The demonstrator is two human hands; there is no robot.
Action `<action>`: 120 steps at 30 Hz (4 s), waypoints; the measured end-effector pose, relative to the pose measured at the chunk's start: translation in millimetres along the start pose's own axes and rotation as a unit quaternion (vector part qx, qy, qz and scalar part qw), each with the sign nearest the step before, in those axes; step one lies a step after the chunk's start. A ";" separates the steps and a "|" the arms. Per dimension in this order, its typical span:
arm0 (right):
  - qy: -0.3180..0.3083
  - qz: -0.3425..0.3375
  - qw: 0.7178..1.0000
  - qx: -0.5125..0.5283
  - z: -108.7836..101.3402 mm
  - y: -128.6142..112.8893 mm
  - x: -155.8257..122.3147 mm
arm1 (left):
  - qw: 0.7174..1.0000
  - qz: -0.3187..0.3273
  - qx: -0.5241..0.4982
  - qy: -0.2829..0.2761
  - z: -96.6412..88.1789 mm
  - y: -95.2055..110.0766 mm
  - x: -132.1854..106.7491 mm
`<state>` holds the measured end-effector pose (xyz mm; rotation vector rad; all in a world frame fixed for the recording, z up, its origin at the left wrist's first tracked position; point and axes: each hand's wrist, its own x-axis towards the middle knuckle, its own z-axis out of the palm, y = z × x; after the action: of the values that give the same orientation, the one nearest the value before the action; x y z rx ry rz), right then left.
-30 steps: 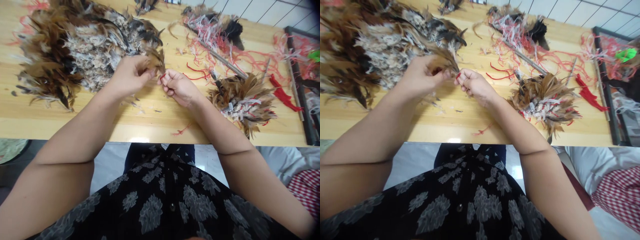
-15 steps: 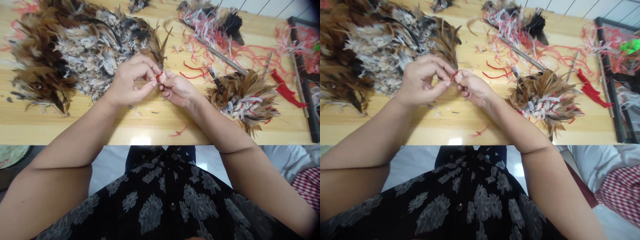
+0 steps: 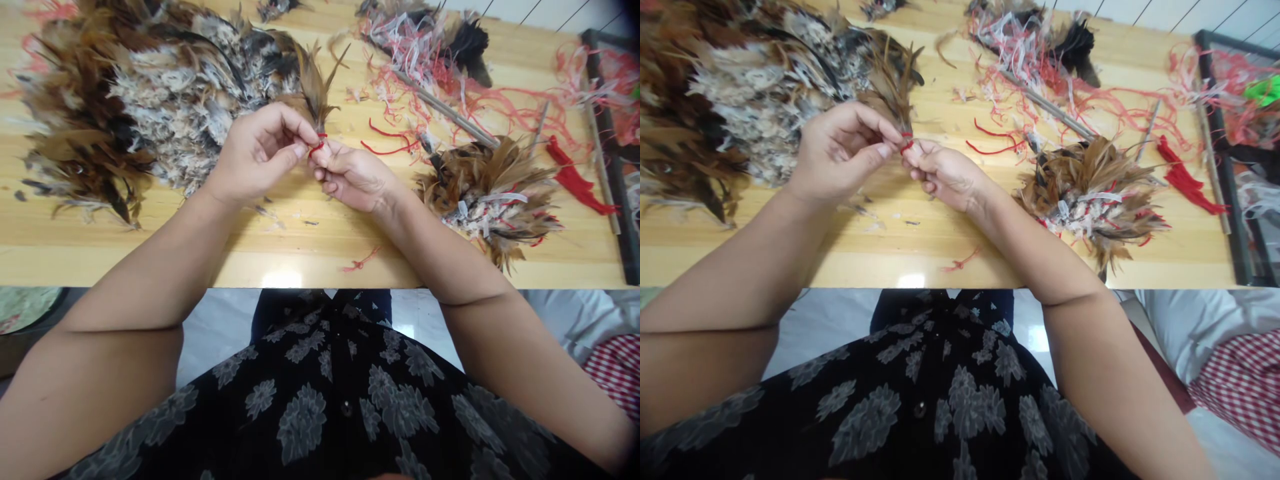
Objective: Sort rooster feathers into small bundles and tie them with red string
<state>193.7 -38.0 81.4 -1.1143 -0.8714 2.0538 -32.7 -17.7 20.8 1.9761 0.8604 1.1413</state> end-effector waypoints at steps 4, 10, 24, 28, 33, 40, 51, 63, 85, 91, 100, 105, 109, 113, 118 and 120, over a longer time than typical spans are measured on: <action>-0.003 -0.003 1.000 0.012 0.7 0.2 0.6 | 0.999 0.038 0.020 0.012 1.1 -12.6 2.6; -0.008 -0.001 1.000 0.024 4.6 1.5 0.1 | 0.981 0.186 0.059 0.016 -6.2 -50.2 14.9; -0.053 -0.009 0.997 0.047 -0.6 8.4 5.2 | 0.968 0.238 0.081 0.021 -17.1 -47.5 25.6; -0.076 -0.008 0.997 0.023 -2.7 7.6 3.9 | 0.960 0.273 0.063 0.022 -15.4 -39.3 25.9; -0.068 0.005 0.997 0.020 -5.8 8.4 7.3 | 0.966 0.254 0.028 0.032 -10.9 -34.6 24.9; -0.048 0.005 0.997 0.058 1.0 6.7 6.2 | 0.951 0.292 0.084 0.055 -8.8 -41.8 25.1; -0.027 0.016 0.995 0.099 5.3 12.8 11.1 | 0.988 0.144 0.025 0.051 -1.6 -49.4 6.0; 0.034 -0.017 0.997 0.070 9.8 17.9 15.9 | 0.983 0.172 0.055 0.031 -6.7 -48.3 14.8; 0.007 0.006 0.997 0.080 7.5 19.1 18.5 | 0.989 0.128 0.040 0.070 2.1 -47.2 18.7; 0.028 0.018 0.995 0.093 13.7 14.1 12.7 | 0.987 0.119 0.030 0.108 9.1 -35.7 15.3; 0.024 -0.003 0.998 0.063 13.2 15.6 10.7 | 0.978 0.138 -0.024 0.152 19.4 -71.5 22.4; 0.024 0.000 0.997 0.074 17.1 12.0 6.4 | 0.979 0.124 -0.040 0.156 16.8 -73.2 21.7; 0.021 0.001 0.996 0.083 14.8 12.2 8.1 | 0.986 0.107 -0.076 0.100 7.9 -76.7 21.0; 0.008 -0.006 0.996 0.089 9.2 14.9 13.3 | 0.985 0.099 -0.119 0.083 4.7 -72.3 20.2; 0.014 0.002 0.996 0.088 6.8 15.6 15.7 | 0.985 0.090 -0.134 0.067 9.2 -63.9 19.0; 0.012 0.006 0.996 0.091 7.4 15.1 15.3 | 0.986 0.084 -0.120 0.081 12.8 -62.7 18.3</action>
<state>177.3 -36.7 65.7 -1.0443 -0.6512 2.0779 -26.6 28.2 -27.1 1.8022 0.6113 1.4471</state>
